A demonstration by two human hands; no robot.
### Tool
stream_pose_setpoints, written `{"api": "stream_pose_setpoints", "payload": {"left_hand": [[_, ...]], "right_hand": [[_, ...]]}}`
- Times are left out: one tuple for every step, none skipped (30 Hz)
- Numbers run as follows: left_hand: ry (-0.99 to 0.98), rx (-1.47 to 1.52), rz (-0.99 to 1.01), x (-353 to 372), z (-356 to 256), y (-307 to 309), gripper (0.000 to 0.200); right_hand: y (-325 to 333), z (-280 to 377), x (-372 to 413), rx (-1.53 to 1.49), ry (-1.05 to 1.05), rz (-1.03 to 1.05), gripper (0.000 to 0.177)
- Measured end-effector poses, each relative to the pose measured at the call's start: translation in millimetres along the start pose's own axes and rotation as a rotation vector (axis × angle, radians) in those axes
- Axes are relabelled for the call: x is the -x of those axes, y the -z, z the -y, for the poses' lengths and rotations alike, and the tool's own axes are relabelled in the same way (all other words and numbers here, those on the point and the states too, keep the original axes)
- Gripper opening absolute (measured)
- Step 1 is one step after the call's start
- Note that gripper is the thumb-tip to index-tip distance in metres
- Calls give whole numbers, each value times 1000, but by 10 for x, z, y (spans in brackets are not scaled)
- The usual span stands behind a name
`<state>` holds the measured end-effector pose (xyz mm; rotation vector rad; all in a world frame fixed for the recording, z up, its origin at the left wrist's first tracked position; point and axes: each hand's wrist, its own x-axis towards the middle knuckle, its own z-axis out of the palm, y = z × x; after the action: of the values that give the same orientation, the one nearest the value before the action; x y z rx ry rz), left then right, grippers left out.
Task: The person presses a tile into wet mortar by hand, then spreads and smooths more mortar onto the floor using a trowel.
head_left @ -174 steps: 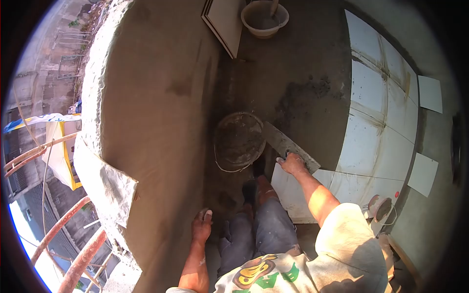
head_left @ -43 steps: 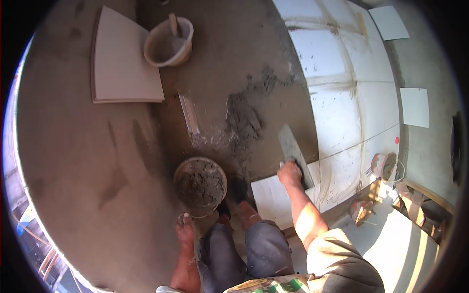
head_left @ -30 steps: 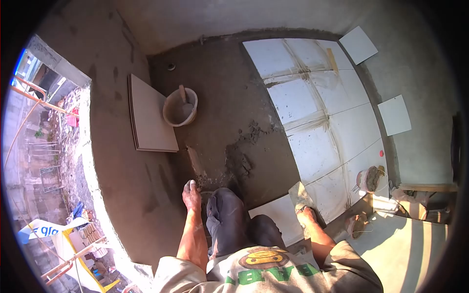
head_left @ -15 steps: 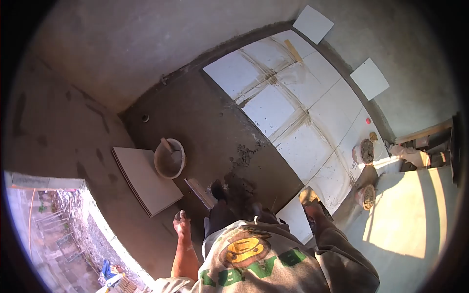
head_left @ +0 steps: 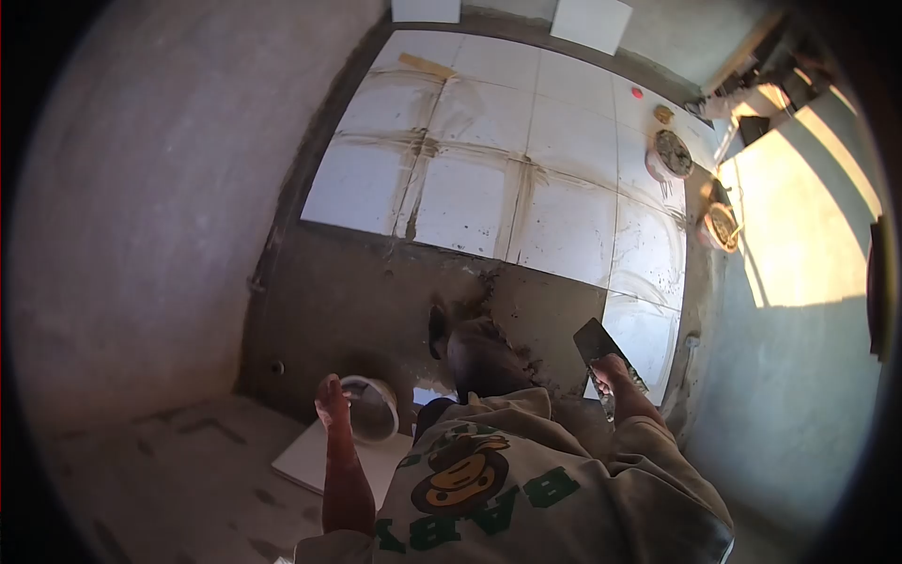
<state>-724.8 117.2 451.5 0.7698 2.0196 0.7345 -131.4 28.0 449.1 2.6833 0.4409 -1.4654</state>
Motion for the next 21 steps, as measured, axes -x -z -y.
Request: {"api": "stream_pose_setpoints", "payload": {"left_hand": [[-38,-30,40,-322,37,-135,32],[-284,-169,96,-667,155,-263,31],[-533,-304,160,-988,64,-372,31],[-344,-385,281,-948,-427,-465,37],[-377,-437,334,-995,-820,-581,37],[-314,-357,391,-1057,-1145,-706,42],[-236,-275,444,-1128,-1392,-773,47],[-297,-306,458,-1293,-1608,-784,50],[-360,-317,482,-1507,-1863,-877,54],[-370,-342,456,-1709,-2062,-922,54],[-388,-378,441,-1898,-2250,-928,53],[-287,-367,365,-2015,-2462,-999,52],[-207,-405,381,-2340,-2574,-1077,50],[-249,-495,440,-2433,-2688,-1195,48],[-298,-583,491,-2546,-2844,-1331,47],[-337,-662,581,-2842,-2854,-1535,47],[-407,-767,681,-3232,-2793,-1786,47],[-474,-854,760,-3453,-2819,-2019,47],[-456,-930,794,-3117,-3008,-2274,48],[-450,-1016,806,-2772,-3210,-2538,49],[-529,-998,875,-2344,-3361,-2738,49]], "right_hand": [[-95,42,-60,-57,-27,-3,38],[-197,81,-107,-69,-28,-7,38],[-288,116,-121,-82,-39,-9,39],[-322,257,13,-146,-110,-6,39],[-405,360,55,-208,-161,6,39],[-472,454,80,-241,-172,1,39],[-556,531,138,-262,-184,-6,38],[-666,595,149,-257,-191,5,38],[-740,668,82,-250,-198,-2,37],[-840,761,63,-176,-191,-62,36],[-955,881,22,-143,-212,-100,36],[-918,1111,120,-173,-221,-54,32],[-813,1398,308,-212,-218,-78,29],[-812,1628,291,-313,-251,-28,28],[-745,1891,378,-320,-156,-6,26],[-729,2172,371,-381,-99,-40,25],[-674,2527,319,-478,-70,-113,23],[-521,2842,349,-411,2,-84,23],[-364,3155,407,-395,103,-205,25],[-184,3397,427,-350,222,-170,28],[28,3528,527,-402,283,-170,29]]}}
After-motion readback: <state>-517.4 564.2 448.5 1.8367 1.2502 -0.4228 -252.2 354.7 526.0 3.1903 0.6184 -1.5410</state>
